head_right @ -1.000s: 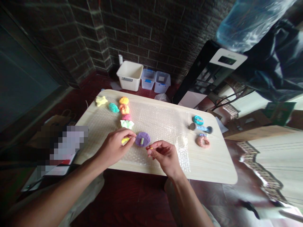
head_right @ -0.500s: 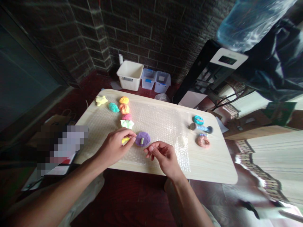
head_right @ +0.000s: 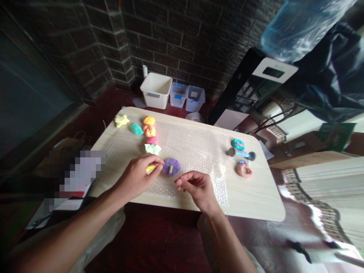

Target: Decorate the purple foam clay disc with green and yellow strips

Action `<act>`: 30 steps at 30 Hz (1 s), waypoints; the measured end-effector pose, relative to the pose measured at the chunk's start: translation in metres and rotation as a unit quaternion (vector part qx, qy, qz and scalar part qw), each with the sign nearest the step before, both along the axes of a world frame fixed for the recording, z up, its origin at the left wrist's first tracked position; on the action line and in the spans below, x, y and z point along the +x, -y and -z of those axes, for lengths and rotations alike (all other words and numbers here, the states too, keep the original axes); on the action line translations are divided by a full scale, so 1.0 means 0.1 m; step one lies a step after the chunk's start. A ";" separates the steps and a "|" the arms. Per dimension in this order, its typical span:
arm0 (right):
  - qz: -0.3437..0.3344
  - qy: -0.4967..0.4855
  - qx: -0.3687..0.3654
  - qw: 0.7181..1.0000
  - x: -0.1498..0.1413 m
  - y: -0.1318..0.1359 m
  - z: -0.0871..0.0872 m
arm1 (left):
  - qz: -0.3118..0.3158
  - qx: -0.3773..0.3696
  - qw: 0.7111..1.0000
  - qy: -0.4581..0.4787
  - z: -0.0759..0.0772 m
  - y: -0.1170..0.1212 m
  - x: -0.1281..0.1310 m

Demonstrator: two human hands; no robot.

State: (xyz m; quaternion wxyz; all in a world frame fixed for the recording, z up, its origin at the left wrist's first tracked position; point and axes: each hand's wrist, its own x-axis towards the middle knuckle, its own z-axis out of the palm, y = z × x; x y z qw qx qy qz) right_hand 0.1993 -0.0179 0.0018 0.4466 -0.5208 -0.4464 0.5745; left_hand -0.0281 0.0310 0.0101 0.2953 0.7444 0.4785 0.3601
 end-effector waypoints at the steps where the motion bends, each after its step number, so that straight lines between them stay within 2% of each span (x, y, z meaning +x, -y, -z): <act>1: 0.000 -0.001 0.002 1.000 0.00 0.00 0.00 | -0.001 0.000 1.000 0.000 0.00 0.00 0.00; 11: 0.017 0.001 0.028 0.999 0.00 -0.01 0.03 | 0.002 -0.009 1.000 0.004 0.00 -0.01 0.01; 13: 0.024 -0.007 0.027 0.999 -0.03 -0.01 0.02 | -0.002 -0.025 0.999 0.027 -0.04 0.01 0.03; 15: 0.035 -0.018 0.029 0.999 -0.08 0.00 0.00 | -0.002 -0.078 0.992 0.099 -0.08 0.05 0.08; 17: 0.048 -0.022 0.043 0.998 -0.15 0.01 -0.02 | 0.012 -0.180 0.956 0.232 -0.13 0.09 0.16; 19: 0.061 -0.012 0.067 0.996 -0.21 0.01 -0.04 | 0.024 -0.285 0.888 0.359 -0.17 0.13 0.26; 21: 0.071 0.011 0.105 0.992 -0.26 0.01 -0.06 | 0.024 -0.337 0.849 0.407 -0.19 0.15 0.34; 25: 0.085 0.067 0.204 0.973 -0.26 -0.02 -0.09 | 0.043 -0.367 0.841 0.395 -0.22 0.12 0.39; 30: 0.054 0.077 0.237 0.967 -0.19 -0.04 -0.07 | 0.084 -0.435 0.827 0.347 -0.18 0.09 0.29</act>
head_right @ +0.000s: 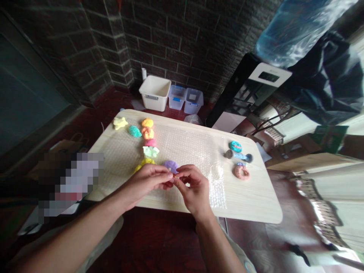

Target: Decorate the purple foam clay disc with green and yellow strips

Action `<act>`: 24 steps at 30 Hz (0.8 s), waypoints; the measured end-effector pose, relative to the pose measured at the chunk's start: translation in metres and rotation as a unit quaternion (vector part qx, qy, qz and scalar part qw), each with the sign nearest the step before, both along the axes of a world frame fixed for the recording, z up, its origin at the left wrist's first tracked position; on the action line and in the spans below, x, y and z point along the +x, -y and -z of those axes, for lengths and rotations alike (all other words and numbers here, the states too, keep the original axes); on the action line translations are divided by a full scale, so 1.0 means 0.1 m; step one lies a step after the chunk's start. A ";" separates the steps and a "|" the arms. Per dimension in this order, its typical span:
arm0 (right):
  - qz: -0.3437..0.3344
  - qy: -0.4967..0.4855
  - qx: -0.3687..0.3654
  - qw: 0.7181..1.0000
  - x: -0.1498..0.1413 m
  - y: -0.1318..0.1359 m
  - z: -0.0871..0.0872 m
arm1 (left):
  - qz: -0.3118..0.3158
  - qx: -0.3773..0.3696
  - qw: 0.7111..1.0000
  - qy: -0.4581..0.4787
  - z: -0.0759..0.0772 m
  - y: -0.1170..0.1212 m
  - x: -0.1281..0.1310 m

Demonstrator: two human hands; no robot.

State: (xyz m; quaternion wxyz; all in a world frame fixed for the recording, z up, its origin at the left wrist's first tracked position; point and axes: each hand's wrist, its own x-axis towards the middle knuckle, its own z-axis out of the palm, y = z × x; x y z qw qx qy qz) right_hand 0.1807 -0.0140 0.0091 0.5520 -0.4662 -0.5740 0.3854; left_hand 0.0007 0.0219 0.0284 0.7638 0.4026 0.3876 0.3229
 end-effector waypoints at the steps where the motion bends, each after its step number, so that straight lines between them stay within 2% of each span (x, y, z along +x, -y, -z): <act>1: -0.010 0.000 0.000 1.000 0.01 0.00 0.00 | 0.006 0.002 1.000 -0.005 0.01 0.00 -0.02; 6: -0.040 -0.003 -0.006 0.999 -0.01 0.00 0.00 | 0.003 0.059 0.998 -0.036 0.01 -0.01 -0.05; 11: -0.042 -0.006 -0.034 0.998 -0.05 0.03 -0.02 | -0.021 0.068 0.997 -0.036 -0.02 -0.03 -0.03; 18: -0.042 -0.021 -0.060 0.997 -0.05 0.07 -0.06 | 0.008 0.126 0.990 -0.057 0.04 -0.03 -0.05; 24: -0.032 0.047 -0.044 0.997 -0.03 0.08 -0.07 | 0.003 0.158 0.984 -0.077 0.09 -0.03 -0.05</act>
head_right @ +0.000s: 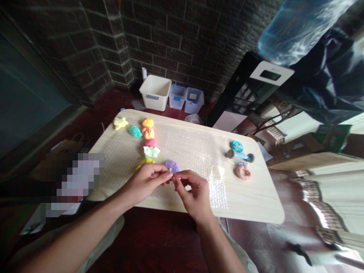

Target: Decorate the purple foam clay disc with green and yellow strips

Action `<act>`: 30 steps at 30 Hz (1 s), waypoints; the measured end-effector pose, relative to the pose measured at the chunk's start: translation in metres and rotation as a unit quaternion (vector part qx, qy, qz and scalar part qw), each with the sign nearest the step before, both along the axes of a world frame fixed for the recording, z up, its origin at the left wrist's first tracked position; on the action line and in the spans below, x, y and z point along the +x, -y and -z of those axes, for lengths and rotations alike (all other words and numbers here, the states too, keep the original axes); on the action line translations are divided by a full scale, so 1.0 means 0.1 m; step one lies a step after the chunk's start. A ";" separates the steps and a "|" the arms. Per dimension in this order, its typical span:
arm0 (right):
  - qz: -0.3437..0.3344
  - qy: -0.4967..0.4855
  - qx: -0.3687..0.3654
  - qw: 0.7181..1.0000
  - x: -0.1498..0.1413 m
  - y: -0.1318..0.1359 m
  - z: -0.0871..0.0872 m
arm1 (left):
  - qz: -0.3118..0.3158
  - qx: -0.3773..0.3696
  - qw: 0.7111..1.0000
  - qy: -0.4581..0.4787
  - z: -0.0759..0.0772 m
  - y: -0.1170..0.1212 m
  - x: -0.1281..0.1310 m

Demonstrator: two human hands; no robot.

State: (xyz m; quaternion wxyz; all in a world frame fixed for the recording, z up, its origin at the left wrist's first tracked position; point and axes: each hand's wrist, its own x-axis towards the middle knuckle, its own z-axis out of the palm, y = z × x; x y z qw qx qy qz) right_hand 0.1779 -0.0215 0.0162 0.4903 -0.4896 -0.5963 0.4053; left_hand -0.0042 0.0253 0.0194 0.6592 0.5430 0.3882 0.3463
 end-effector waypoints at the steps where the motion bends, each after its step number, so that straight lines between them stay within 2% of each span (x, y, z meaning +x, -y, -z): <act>1: 0.002 0.001 -0.004 1.000 0.00 0.00 0.00 | 0.000 -0.006 1.000 0.001 -0.01 0.00 0.00; 6: 0.011 -0.050 -0.017 0.999 -0.01 0.00 -0.04 | 0.001 -0.059 0.998 0.020 -0.08 0.00 -0.01; 12: -0.012 -0.059 0.000 0.998 0.00 0.00 -0.06 | 0.002 -0.050 0.998 0.034 -0.11 0.01 0.00; 22: -0.014 0.062 0.044 0.997 0.04 0.02 -0.01 | 0.001 -0.006 1.000 0.027 -0.01 0.01 -0.02; 30: -0.014 0.067 0.031 0.997 0.03 0.02 -0.02 | -0.001 0.007 1.000 0.001 0.05 0.00 -0.01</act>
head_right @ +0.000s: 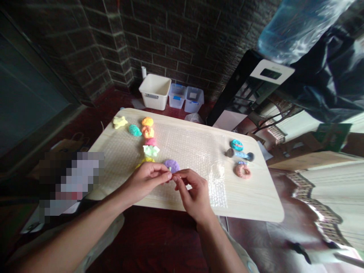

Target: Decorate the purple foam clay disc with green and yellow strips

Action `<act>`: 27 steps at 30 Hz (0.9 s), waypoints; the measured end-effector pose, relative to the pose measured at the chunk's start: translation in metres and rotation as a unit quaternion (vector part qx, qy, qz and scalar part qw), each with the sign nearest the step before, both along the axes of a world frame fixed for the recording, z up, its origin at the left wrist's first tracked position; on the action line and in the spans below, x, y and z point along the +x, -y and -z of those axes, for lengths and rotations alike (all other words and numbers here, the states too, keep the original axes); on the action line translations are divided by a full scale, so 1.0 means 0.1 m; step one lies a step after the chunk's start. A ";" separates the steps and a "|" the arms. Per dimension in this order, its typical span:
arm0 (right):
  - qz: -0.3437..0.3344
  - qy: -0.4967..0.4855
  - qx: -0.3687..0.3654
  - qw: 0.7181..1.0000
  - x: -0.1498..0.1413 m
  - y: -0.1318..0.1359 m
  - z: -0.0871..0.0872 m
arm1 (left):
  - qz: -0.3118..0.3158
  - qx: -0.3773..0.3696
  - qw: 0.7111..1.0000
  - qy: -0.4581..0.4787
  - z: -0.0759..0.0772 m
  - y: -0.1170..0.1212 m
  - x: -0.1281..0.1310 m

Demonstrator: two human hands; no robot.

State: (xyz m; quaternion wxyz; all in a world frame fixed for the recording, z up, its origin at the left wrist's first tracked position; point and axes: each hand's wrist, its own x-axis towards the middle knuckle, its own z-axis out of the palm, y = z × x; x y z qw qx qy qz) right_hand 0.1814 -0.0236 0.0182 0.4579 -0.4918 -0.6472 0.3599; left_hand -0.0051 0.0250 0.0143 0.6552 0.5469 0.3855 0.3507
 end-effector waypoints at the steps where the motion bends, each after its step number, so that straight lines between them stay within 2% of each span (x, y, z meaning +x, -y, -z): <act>1: 0.000 -0.001 -0.003 1.000 0.00 0.00 0.00 | 0.000 -0.002 1.000 -0.001 0.00 0.00 0.00; 9: -0.004 0.005 -0.002 1.000 0.05 0.02 -0.01 | 0.005 -0.033 0.999 0.007 -0.02 0.01 0.03; 21: 0.009 0.037 -0.010 0.999 0.07 0.03 0.00 | 0.012 -0.002 1.000 -0.005 0.00 0.01 0.04; 27: 0.003 0.050 0.001 0.999 0.09 0.03 -0.01 | 0.029 0.039 0.998 -0.033 -0.01 0.03 0.02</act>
